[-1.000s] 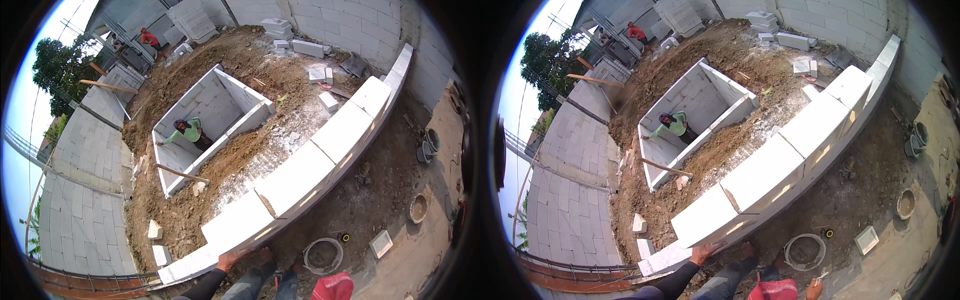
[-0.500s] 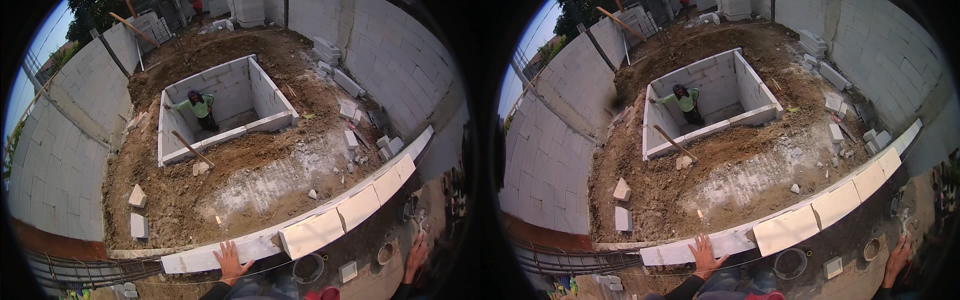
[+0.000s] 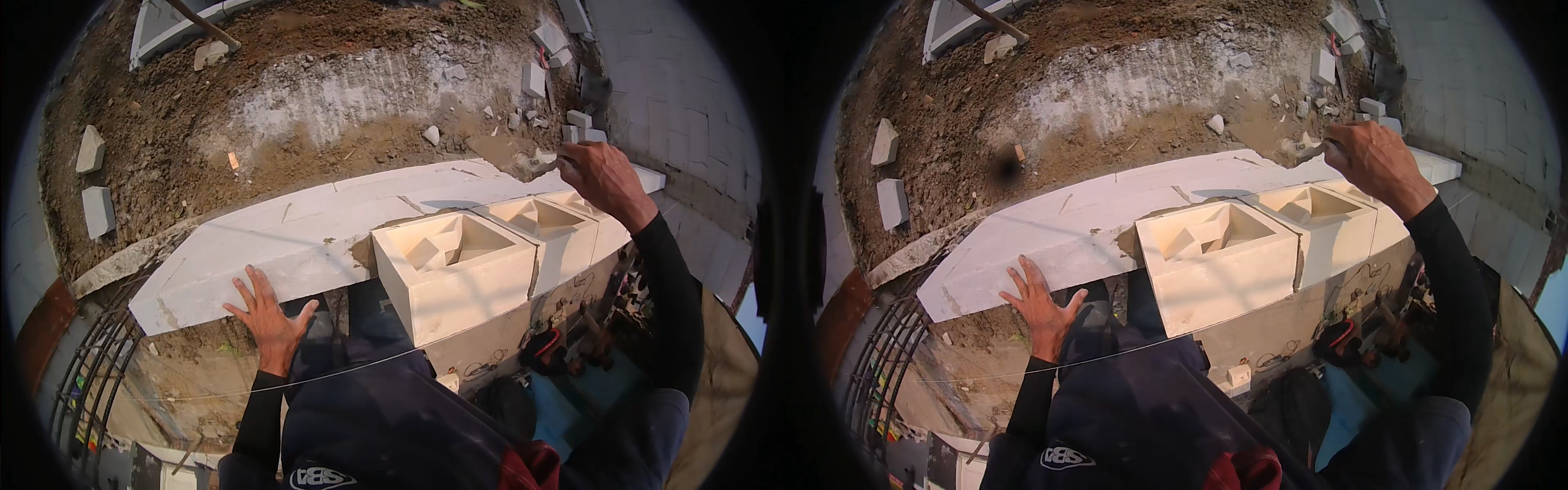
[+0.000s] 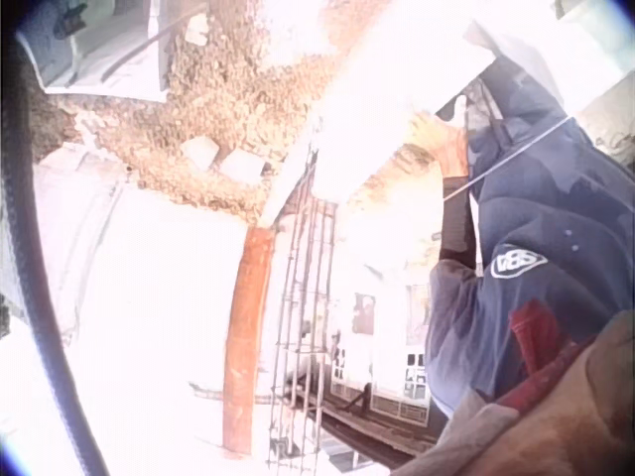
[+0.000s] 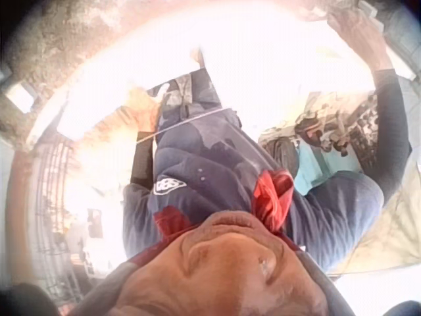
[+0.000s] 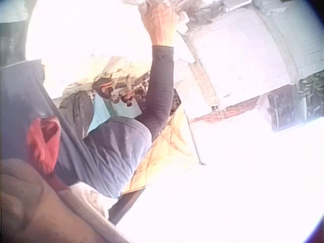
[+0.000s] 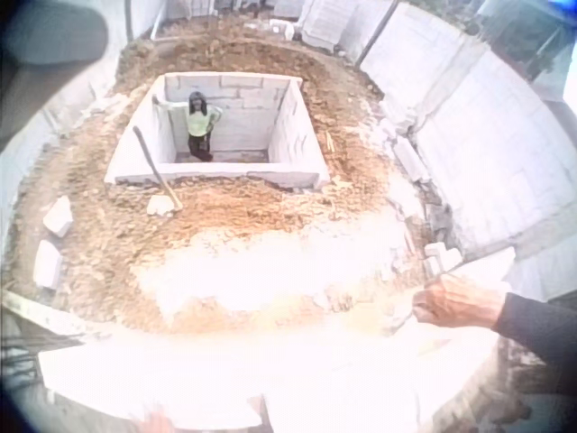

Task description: The person applies mortar to a concrete wall using a trowel and places decorative concrete blocks along the top edge. They use a hammer and a level to position and secure the blocks and continue adding mortar between the blocks.

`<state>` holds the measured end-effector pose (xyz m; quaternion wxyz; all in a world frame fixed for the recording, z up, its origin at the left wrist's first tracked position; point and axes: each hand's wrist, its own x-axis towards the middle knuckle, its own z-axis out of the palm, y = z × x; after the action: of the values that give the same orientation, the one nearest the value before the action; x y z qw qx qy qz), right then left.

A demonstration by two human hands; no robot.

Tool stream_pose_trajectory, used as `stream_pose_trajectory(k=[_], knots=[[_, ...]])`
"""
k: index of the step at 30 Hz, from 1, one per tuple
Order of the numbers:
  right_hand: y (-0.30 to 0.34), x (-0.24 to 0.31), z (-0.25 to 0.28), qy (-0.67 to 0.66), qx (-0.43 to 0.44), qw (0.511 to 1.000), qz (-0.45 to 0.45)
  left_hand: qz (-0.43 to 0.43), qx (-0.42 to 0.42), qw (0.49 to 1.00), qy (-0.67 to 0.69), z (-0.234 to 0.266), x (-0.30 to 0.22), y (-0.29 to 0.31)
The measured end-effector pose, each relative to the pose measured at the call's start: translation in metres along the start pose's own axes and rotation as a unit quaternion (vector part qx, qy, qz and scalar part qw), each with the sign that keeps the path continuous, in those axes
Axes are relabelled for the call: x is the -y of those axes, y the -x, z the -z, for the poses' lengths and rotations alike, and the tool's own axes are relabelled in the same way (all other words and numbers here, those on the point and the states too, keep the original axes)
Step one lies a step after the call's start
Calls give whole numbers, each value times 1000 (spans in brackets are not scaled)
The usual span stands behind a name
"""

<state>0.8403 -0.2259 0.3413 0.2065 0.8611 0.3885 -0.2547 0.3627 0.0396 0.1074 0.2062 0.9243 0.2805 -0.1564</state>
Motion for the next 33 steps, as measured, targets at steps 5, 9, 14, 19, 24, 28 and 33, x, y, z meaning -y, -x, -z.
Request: stream_pose_trajectory(k=[5, 9, 14, 19, 24, 28, 33], knots=[[-39, -14, -58, 12, 123, 988, 88, 13, -14, 1000, -9, -9, -5, 2], [-46, -23, -64, 14, 163, 982, 99, 11, -28, 999, -17, -14, -5, 2], [-63, -23, -62, 20, 208, 971, 114, 17, -23, 1000, -12, -10, -7, -1], [-67, -19, -70, -30, 204, 969, 134, 25, -20, 999, -6, -8, -7, 0], [-76, -13, -78, -65, 216, 962, 152, 27, -18, 999, 29, -3, -12, -1], [-84, -4, -84, -103, 213, 955, 181, 29, -16, 998, 50, 4, -16, -3], [-99, 14, -84, -74, 222, 951, 203, 22, -18, 998, 58, 6, -18, -2]])
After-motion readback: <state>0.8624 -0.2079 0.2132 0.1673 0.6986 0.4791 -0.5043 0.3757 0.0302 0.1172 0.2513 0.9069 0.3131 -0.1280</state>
